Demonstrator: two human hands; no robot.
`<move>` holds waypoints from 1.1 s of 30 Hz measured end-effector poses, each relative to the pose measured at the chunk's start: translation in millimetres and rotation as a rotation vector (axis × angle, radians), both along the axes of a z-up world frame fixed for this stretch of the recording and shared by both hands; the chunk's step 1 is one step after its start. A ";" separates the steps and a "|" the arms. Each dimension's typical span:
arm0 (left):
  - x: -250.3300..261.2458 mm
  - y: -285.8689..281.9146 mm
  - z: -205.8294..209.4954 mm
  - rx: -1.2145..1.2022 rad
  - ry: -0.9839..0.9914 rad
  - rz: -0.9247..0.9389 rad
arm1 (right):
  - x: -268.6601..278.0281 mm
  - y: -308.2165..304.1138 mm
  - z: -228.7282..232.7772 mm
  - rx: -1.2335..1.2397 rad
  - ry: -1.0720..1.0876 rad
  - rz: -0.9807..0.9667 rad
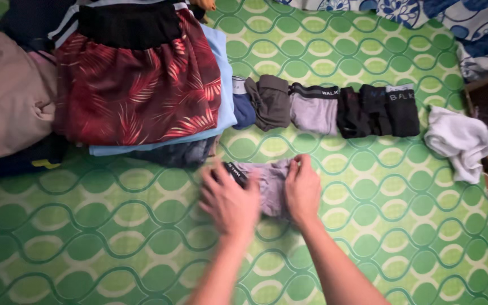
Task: The person folds several pairs of underwear and a small white cloth on a bed, lining them up in a row.
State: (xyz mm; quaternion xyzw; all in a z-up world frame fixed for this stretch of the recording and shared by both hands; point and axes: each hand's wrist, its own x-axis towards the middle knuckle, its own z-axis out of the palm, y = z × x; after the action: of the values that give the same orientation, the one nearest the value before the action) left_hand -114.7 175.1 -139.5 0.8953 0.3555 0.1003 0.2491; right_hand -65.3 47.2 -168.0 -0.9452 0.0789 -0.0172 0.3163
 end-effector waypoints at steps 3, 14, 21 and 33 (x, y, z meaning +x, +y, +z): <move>-12.8 -26.4 4.0 -0.176 0.143 0.017 | -13.3 11.0 -4.6 -0.091 0.008 -0.041; -62.0 4.6 -22.1 -0.134 -0.221 -0.171 | -28.9 7.3 -20.0 -0.145 -0.033 -0.086; -83.3 55.1 -32.9 -0.010 -0.101 -0.500 | -21.1 2.7 -14.2 -0.175 0.060 -0.116; -58.2 48.0 -13.7 -0.168 0.054 -0.408 | -41.4 18.0 0.2 -0.372 -0.239 0.106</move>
State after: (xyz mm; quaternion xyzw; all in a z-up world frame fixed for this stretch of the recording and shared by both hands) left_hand -172.9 223.1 -153.2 0.9270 0.1808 -0.0063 0.3285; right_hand -106.7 65.2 -167.8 -0.9814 -0.0134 -0.1265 0.1440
